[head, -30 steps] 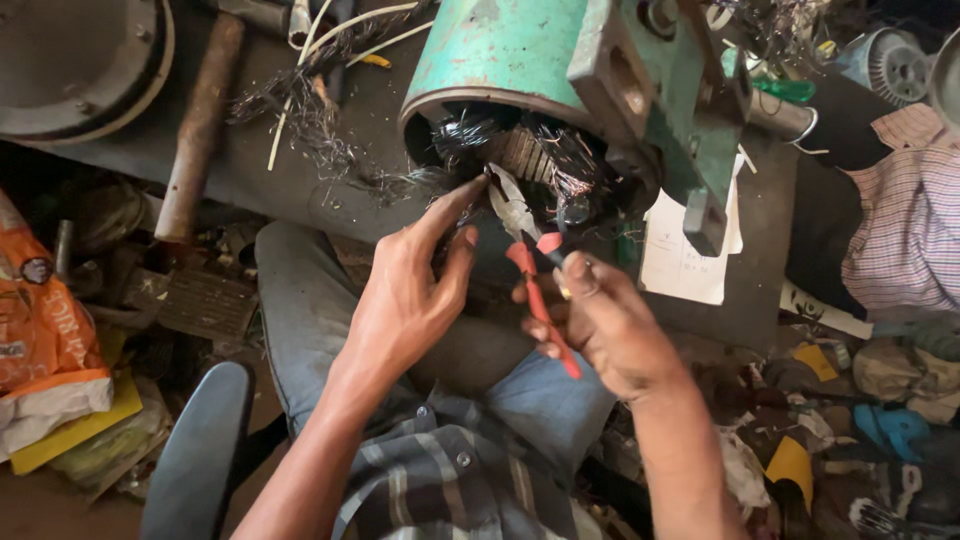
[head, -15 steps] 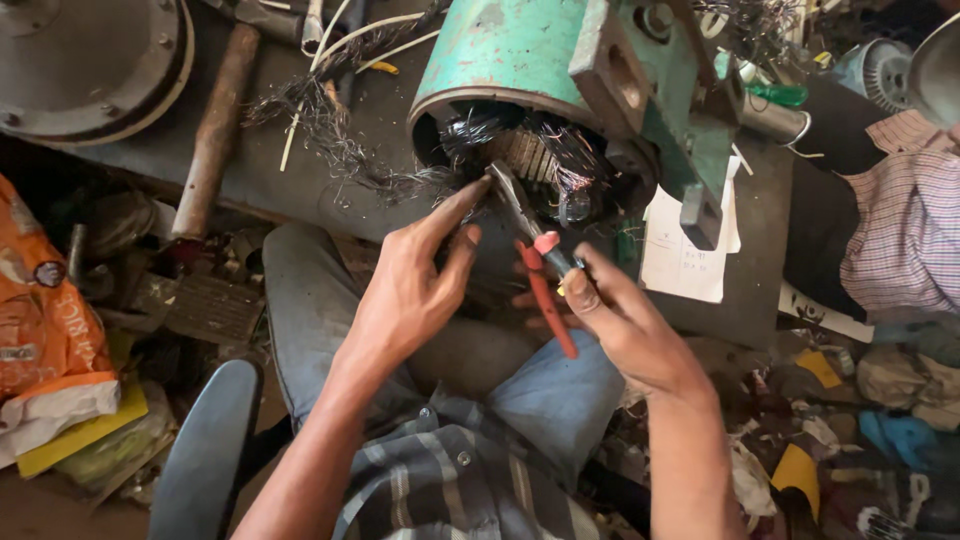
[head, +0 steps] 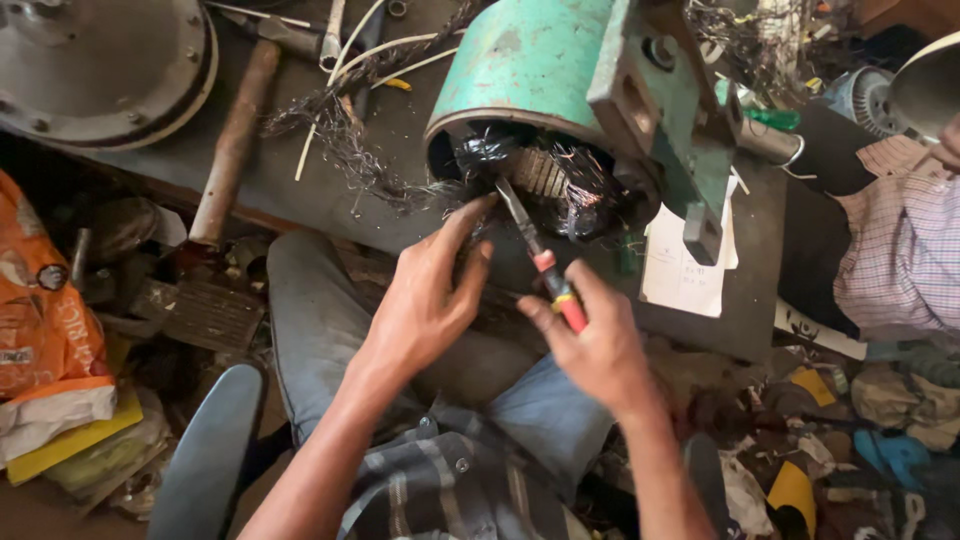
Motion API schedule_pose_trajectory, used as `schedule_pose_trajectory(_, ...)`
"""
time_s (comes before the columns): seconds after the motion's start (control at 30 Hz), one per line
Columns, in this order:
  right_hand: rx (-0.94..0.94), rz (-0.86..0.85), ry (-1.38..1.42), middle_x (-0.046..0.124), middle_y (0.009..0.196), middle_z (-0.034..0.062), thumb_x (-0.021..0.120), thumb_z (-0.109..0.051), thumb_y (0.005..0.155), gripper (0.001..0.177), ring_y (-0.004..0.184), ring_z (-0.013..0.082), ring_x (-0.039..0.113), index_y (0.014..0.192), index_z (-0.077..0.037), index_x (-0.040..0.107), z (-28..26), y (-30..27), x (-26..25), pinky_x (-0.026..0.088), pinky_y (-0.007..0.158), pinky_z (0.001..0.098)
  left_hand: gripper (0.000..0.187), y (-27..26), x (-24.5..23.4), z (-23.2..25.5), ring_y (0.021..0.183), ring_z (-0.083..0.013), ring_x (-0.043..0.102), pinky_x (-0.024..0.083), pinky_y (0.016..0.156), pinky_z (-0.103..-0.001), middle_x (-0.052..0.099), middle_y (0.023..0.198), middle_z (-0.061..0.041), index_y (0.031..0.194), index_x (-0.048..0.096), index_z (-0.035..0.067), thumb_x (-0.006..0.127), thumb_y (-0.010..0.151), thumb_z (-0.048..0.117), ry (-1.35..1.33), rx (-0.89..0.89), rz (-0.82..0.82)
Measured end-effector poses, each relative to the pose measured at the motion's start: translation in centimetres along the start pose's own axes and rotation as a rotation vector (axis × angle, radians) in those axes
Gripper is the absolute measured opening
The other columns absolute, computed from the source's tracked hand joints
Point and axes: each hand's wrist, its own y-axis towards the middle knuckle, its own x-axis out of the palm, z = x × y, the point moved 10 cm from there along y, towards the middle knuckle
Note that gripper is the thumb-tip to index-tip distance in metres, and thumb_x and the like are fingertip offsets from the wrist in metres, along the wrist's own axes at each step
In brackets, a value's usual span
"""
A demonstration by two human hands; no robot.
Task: The person uses a screwdriver and pliers to remove copper windings from a teal-colored motor stator held in a vise. They repeatedly pry and pull the wires out of the stator slots.
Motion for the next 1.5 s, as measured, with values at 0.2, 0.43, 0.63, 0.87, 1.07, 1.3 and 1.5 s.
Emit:
schedule_pose_trajectory(0.2,-0.288,0.31,-0.227,0.066,0.117,0.0175,0.082,-0.005,0.086,0.032,0.099,0.036,0.069,0.112,-0.001,0.064,-3.7,-2.1,0.2,0.056,0.08,0.0422,0.041,0.1,0.2,-0.4,0.104,-0.0458,0.069,0.054,0.086,-0.045,0.071,0.113,-0.028,0.14,0.053,0.003,0.06,0.1,0.009,0.009,-0.019,0.006)
schedule_pose_trajectory(0.43,-0.287,0.391,-0.301,0.063,0.121,0.0197,0.084,-0.007,0.084,0.032,0.099,0.0379,0.068,0.107,0.001,0.064,-4.6,-2.3,-0.6,0.056,0.082,0.0421,0.045,-0.2,0.5,-0.5,0.102,-0.0478,0.067,0.053,0.084,-0.046,0.07,0.108,-0.028,0.142,0.052,0.002,0.061,0.099,0.01,0.03,-0.068,-0.015)
schedule_pose_trajectory(0.63,0.482,-0.147,-0.069,0.061,0.099,0.0329,0.069,-0.025,0.102,0.029,0.09,0.0432,0.051,0.113,0.001,0.068,3.9,-2.2,0.3,0.051,0.077,0.0479,0.047,-0.3,0.6,-0.1,0.104,-0.0464,0.068,0.053,0.087,-0.045,0.07,0.112,-0.03,0.143,0.051,0.0,0.062,0.099,0.012,0.049,-0.045,0.0)
schedule_pose_trajectory(0.87,0.499,-0.199,0.941,0.071,0.122,0.012,0.062,-0.037,0.096,0.055,0.101,0.0258,0.073,0.14,-0.004,0.057,4.1,-0.6,1.8,0.062,0.084,0.0434,0.052,-0.4,1.0,-0.1,0.099,-0.0456,0.07,0.054,0.086,-0.044,0.07,0.109,-0.029,0.146,0.05,0.002,0.062,0.097,0.014,0.046,-0.116,-0.032)
schedule_pose_trajectory(1.07,0.484,-0.279,0.81,0.07,0.129,0.0099,0.062,-0.037,0.095,0.058,0.105,0.0243,0.072,0.144,-0.007,0.055,3.7,-0.5,0.4,0.06,0.087,0.04,0.054,0.0,0.8,0.8,0.112,-0.0504,0.064,0.051,0.092,-0.046,0.068,0.118,-0.033,0.148,0.048,0.0,0.063,0.098,0.015,0.059,-0.064,-0.047)
schedule_pose_trajectory(1.3,0.485,-0.335,0.744,0.071,0.127,0.0092,0.06,-0.042,0.094,0.06,0.103,0.0235,0.073,0.143,-0.007,0.056,3.2,-0.7,-0.2,0.059,0.086,0.0396,0.06,0.3,1.0,-0.1,0.128,-0.0456,0.061,0.049,0.102,-0.043,0.066,0.128,-0.032,0.151,0.046,0.001,0.063,0.099,0.025,0.015,-0.113,-0.125)
schedule_pose_trajectory(1.5,0.468,-0.391,0.641,0.071,0.127,0.007,0.06,-0.043,0.093,0.061,0.102,0.0192,0.072,0.142,-0.007,0.059,2.5,0.1,-0.8,0.057,0.085,0.0366,0.062,0.5,0.5,0.6,0.13,-0.0445,0.061,0.048,0.102,-0.043,0.065,0.133,-0.032,0.151,0.046,-0.001,0.065,0.099,0.025,-0.009,-0.068,-0.152)
